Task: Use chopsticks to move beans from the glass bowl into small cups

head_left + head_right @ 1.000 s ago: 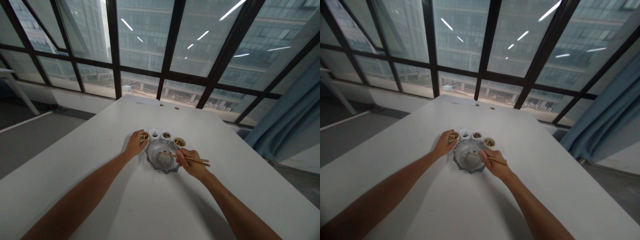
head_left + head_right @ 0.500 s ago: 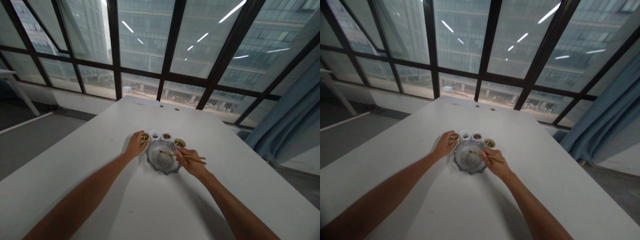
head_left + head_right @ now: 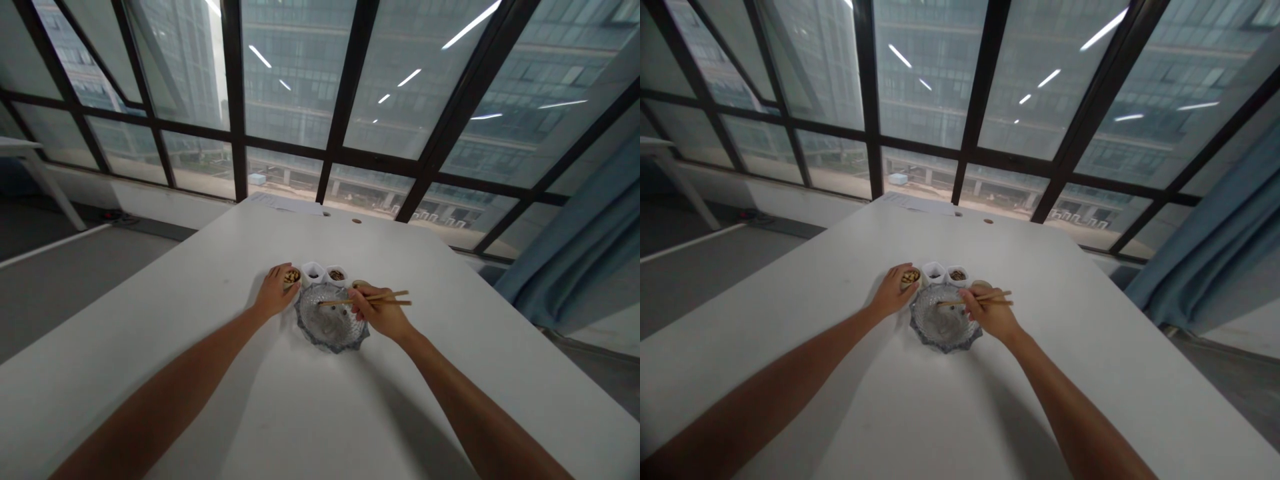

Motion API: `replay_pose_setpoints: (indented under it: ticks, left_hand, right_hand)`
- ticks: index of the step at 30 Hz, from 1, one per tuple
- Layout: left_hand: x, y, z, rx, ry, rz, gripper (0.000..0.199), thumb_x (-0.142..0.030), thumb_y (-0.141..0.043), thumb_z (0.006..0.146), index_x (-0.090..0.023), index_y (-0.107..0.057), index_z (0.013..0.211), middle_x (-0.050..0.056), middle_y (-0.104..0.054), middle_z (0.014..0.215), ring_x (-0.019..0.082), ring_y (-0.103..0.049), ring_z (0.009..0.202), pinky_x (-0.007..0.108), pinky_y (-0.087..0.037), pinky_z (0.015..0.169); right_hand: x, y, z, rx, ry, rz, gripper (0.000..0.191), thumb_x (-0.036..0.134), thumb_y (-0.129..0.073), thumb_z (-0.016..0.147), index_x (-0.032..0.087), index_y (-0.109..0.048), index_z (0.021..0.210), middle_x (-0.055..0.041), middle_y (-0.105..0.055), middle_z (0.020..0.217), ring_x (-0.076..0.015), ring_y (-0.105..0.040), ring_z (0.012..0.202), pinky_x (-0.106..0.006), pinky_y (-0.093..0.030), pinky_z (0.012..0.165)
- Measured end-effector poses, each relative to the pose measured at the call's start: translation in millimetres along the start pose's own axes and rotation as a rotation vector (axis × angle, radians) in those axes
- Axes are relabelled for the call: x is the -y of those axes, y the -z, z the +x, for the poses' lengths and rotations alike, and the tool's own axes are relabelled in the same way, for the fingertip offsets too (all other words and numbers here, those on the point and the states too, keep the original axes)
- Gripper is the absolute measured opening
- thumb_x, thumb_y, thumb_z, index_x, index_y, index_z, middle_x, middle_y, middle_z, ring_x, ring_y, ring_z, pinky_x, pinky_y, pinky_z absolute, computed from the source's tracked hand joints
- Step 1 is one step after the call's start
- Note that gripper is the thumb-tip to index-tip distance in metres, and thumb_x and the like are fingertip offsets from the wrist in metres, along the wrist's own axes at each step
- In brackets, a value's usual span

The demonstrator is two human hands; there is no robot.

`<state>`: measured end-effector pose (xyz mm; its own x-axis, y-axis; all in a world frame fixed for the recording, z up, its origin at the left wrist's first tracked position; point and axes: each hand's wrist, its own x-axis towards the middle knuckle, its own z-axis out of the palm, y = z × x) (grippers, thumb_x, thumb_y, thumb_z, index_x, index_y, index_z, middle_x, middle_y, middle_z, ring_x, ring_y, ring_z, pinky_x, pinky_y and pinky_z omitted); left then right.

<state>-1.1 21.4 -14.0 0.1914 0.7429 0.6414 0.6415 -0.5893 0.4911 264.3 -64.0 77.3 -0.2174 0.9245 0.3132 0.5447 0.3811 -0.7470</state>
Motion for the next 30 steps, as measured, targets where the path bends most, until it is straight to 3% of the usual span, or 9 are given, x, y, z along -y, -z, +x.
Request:
replay_pose_setpoints:
  ticks: [16, 23, 26, 30]
  left_hand:
    - [-3.9, 3.5, 1.3, 0.014, 0.002, 0.011, 0.033, -0.034, -0.057, 0.089, -0.019, -0.055, 0.118, 0.012, -0.06, 0.128, 0.027, -0.054, 0.122, 0.045, -0.044, 0.106]
    - [-3.4, 2.9, 1.1, 0.025, 0.013, 0.01, 0.033, -0.034, -0.057, 0.089, -0.02, -0.055, 0.118, 0.012, -0.059, 0.13, 0.027, -0.053, 0.123, 0.046, -0.043, 0.107]
    - [-3.3, 2.7, 0.5, 0.022, 0.013, 0.003, 0.033, -0.034, -0.056, 0.089, -0.02, -0.054, 0.118, 0.012, -0.059, 0.13, 0.027, -0.053, 0.123, 0.047, -0.043, 0.106]
    - [-2.9, 2.3, 0.5, 0.023, 0.014, 0.005, 0.032, -0.034, -0.056, 0.089, -0.02, -0.054, 0.118, 0.012, -0.059, 0.131, 0.028, -0.053, 0.123, 0.048, -0.044, 0.106]
  right_hand:
    - [29.8, 3.8, 23.2, 0.244, -0.042, -0.033, 0.037, 0.05, -0.059, 0.088, 0.02, -0.06, 0.067, -0.0016, -0.067, 0.057, -0.0134, -0.062, 0.045, -0.02, -0.045, 0.039]
    - [28.2, 0.1, 9.2, 0.187, 0.065, -0.092, 0.042, 0.046, -0.054, 0.092, 0.019, -0.061, 0.061, -0.0014, -0.064, 0.054, -0.0122, -0.061, 0.043, -0.021, -0.046, 0.042]
    - [14.2, -1.1, 2.8, 0.109, -0.003, 0.056, 0.047, 0.055, -0.055, 0.09, 0.019, -0.062, 0.06, -0.0022, -0.065, 0.056, -0.013, -0.061, 0.042, -0.022, -0.049, 0.04]
    - [-7.2, 1.0, -3.5, -0.091, -0.167, 0.351, 0.051, 0.069, -0.062, 0.078, 0.019, -0.064, 0.069, -0.0019, -0.066, 0.052, -0.015, -0.059, 0.037, -0.025, -0.049, 0.035]
